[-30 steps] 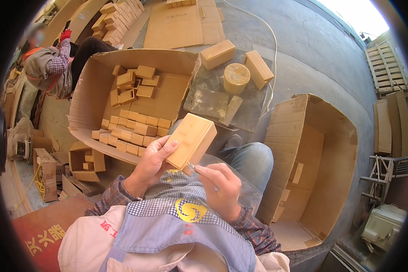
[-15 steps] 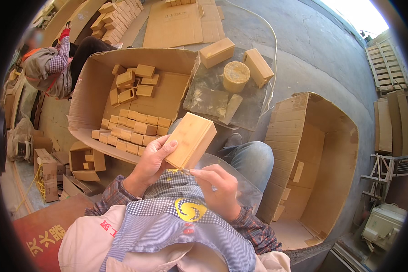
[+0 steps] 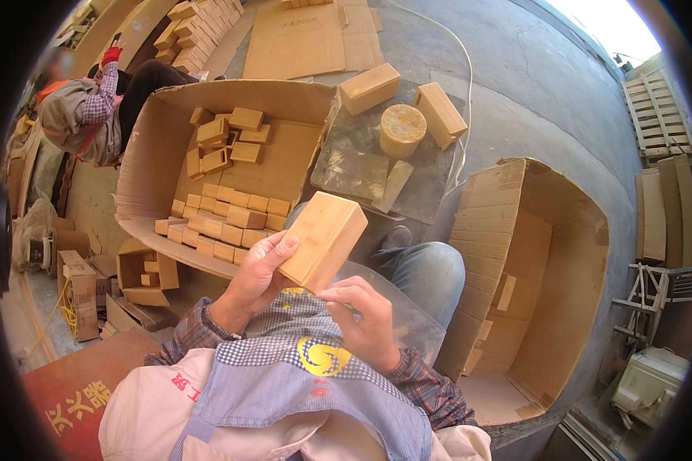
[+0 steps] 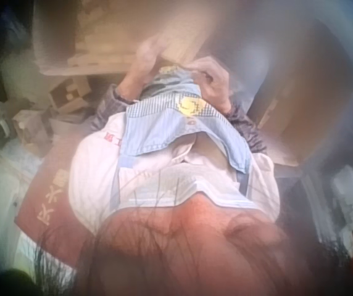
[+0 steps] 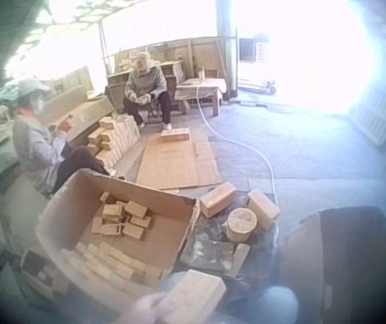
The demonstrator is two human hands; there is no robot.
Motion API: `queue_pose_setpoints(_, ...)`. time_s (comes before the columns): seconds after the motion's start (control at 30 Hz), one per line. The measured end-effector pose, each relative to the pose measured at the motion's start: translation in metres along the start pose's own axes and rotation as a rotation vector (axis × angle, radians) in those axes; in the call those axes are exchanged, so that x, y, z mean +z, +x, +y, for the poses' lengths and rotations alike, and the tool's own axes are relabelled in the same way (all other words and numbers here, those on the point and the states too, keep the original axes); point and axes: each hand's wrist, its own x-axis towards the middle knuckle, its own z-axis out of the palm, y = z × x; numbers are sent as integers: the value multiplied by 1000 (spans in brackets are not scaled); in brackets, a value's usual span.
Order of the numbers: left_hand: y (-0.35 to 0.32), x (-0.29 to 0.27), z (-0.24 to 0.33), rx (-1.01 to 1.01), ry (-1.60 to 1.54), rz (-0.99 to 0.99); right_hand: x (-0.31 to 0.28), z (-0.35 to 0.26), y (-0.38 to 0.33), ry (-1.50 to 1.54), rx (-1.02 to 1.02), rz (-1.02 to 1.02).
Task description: The person picks up small wooden blocks from a large cardboard box, applies glue to the edges using a brush, and assembles them into small rectangular boxes. The finished boxes are placed into another cardboard box nearby.
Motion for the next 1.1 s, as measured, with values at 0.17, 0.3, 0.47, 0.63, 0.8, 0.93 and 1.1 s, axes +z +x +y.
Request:
queue_pose_setpoints(0.17, 4, -4, 2, 22, -52, 15, -30, 10, 47, 158, 183, 316)
queue_pose_setpoints(0.3, 6, -7, 8, 84, -82, 33, -76, 47, 142, -297, 87, 421)
queue_pose_setpoints(0.47, 9, -16, 10, 172, 1, 139, -95, 99, 238, -691, 16, 376)
queue_pose_setpoints(0.63, 15, -30, 5, 228, 50, 224, -96, 96, 246, -1086, -218, 368)
queue_pose_setpoints(0.8, 27, -32, -1, 250, 56, 302, -86, 89, 183, -968, 362, 300)
queue_pose_setpoints(0.93, 26, -27, -2, 218, -18, 315, -63, 115, 167, -1116, 532, 258)
queue_pose_setpoints(1.1, 20, -25, -12, 242, 9, 333, -60, 138, 169, -1055, 523, 375)
